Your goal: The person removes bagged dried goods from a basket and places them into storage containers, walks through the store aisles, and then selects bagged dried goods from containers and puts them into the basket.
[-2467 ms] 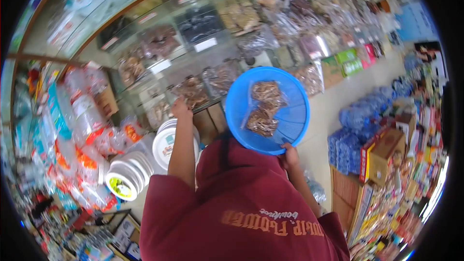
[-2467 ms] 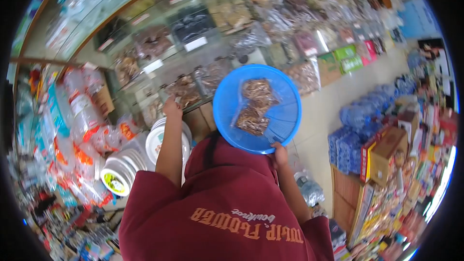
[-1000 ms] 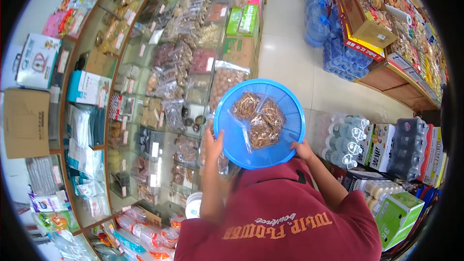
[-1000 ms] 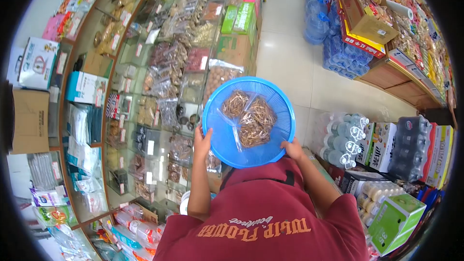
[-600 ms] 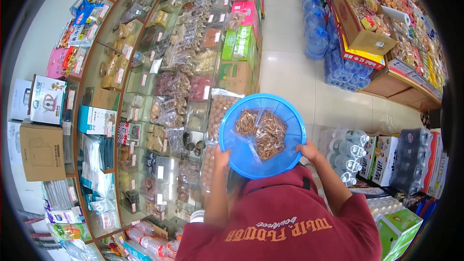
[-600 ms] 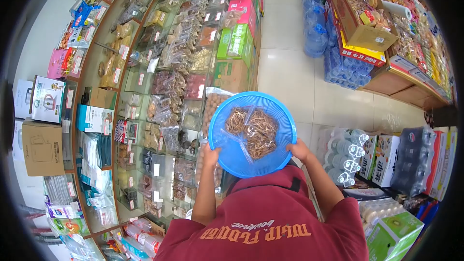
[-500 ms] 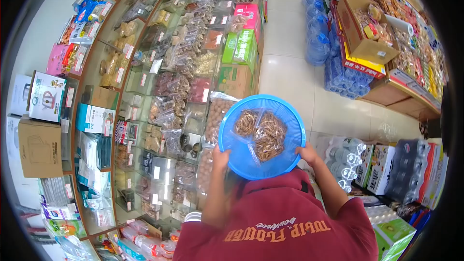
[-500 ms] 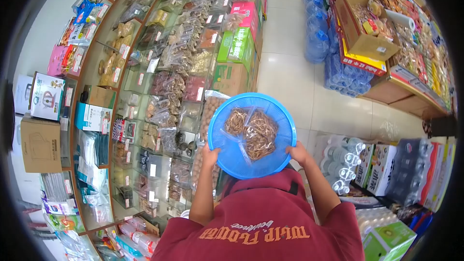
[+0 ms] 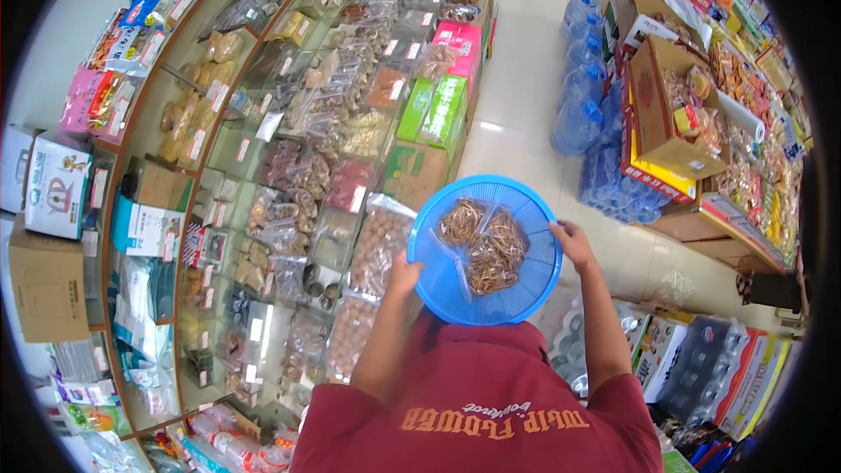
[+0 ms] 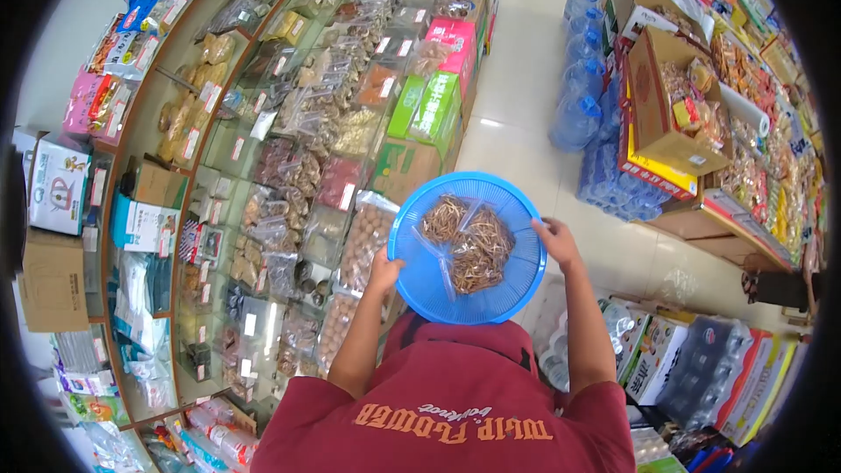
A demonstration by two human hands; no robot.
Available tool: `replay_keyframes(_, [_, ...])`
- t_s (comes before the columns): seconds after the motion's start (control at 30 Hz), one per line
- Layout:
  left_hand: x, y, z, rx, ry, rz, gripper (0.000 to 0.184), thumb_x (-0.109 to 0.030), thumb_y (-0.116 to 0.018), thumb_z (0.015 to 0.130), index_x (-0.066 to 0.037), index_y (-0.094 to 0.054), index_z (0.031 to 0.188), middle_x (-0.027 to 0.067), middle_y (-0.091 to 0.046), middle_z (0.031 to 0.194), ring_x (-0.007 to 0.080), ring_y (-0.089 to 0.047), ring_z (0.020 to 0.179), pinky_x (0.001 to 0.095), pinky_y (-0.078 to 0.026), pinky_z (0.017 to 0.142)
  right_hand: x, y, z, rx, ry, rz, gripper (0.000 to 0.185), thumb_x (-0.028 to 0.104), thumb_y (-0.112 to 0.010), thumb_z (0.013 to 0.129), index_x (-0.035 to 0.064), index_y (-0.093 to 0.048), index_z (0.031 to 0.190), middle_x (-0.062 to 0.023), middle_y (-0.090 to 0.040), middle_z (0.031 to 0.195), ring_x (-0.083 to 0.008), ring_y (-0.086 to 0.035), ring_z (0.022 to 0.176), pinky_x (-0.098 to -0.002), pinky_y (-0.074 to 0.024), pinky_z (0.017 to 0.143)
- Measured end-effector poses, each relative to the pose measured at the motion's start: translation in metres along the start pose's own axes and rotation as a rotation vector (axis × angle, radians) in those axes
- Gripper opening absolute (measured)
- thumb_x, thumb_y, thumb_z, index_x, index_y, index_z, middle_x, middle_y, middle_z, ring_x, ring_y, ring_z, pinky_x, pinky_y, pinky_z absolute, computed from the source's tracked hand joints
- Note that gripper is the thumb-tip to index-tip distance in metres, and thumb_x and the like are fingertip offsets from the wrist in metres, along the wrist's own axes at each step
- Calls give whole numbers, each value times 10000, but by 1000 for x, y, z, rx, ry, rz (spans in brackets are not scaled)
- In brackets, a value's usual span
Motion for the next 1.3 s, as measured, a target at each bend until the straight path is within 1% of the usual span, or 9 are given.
replay_keyframes(0.13, [-39, -49, 82, 150, -113, -28, 402, 87, -509, 670, -9, -622, 1044, 64, -666, 918, 162, -630, 809, 302, -501, 732, 82, 59, 99, -182, 128, -73, 559, 448, -639, 846, -60, -629, 1080, -171, -675, 960, -204, -629, 835, -328, -492, 745])
replay_keyframes(0.2, [-65, -72, 120, 205, -147, 167, 374, -24, -529, 685, -40, -631, 1045, 136, -686, 896, 252, -657, 818, 354, -503, 745, 112, 72, 135, -175, 191, -129, 591, 485, -624, 846, -72, -641, 1045, -200, -678, 924, -215, -636, 831, -338, -494, 743])
replay_keyframes(0.3, [-123, -87, 161, 214, -164, 269, 376, -64, -530, 689, -58, -634, 1051, 187, -672, 935, 318, -653, 880, 380, -500, 777, 106, 76, 185, -200, 81, -501, 725, 635, -492, 848, -67, -670, 864, -302, -634, 794, -350, -659, 868, -412, -479, 791])
replay_keyframes(0.37, [-136, -96, 196, 228, -188, 288, 378, -61, -529, 688, -60, -636, 1051, 191, -671, 942, 325, -650, 894, 385, -499, 784, 88, 83, 210, -220, 70, -524, 729, 641, -479, 851, -61, -673, 867, -301, -638, 804, -375, -653, 872, -425, -475, 796])
replay_keyframes(0.43, [-124, -109, 230, 262, -251, 373, 370, 5, -533, 693, -31, -633, 1047, 140, -683, 895, 226, -654, 842, 339, -498, 763, 93, 91, 221, -233, 43, -533, 732, 647, -466, 854, -54, -676, 870, -300, -642, 814, -400, -646, 875, -438, -470, 801])
replay_keyframes(0.57, [-146, -137, 281, 362, -218, 197, 376, -7, -550, 688, -32, -634, 1054, 148, -685, 915, 240, -657, 858, 343, -498, 773, 125, 112, 220, -351, -19, -486, 681, 607, -517, 850, -55, -676, 838, -250, -650, 760, -336, -661, 813, -413, -484, 759])
replay_keyframes(0.8, [-252, -204, 409, 405, -368, 555, 341, -172, -647, 693, -63, -661, 1016, 191, -676, 948, 313, -657, 875, 397, -510, 763, 150, 134, 296, -274, 47, -484, 560, 540, -641, 800, -17, -699, 805, -171, -675, 713, -256, -673, 694, -375, -506, 679])
replay_keyframes(1.07, [-239, -276, 550, 406, -268, 709, 308, -261, -681, 725, -57, -684, 955, 200, -678, 908, 338, -657, 859, 416, -504, 759, 201, 183, 429, -212, 35, -509, 635, 596, -605, 785, -34, -690, 777, -238, -655, 732, -363, -664, 738, -441, -504, 714])
replay_keyframes(1.3, [-319, -323, 634, 404, -313, 687, 286, -228, -660, 734, -48, -680, 954, 188, -680, 873, 322, -662, 820, 409, -498, 748, 237, 250, 548, -192, 77, -561, 572, 548, -620, 789, -19, -695, 794, -232, -662, 754, -372, -658, 739, -441, -500, 712])
Point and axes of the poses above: each hand's wrist, its own z-axis towards the middle knuckle, its own y-axis out of the back of the hand, x = y × z, the point moved 6 cm from there along z, towards the middle knuckle
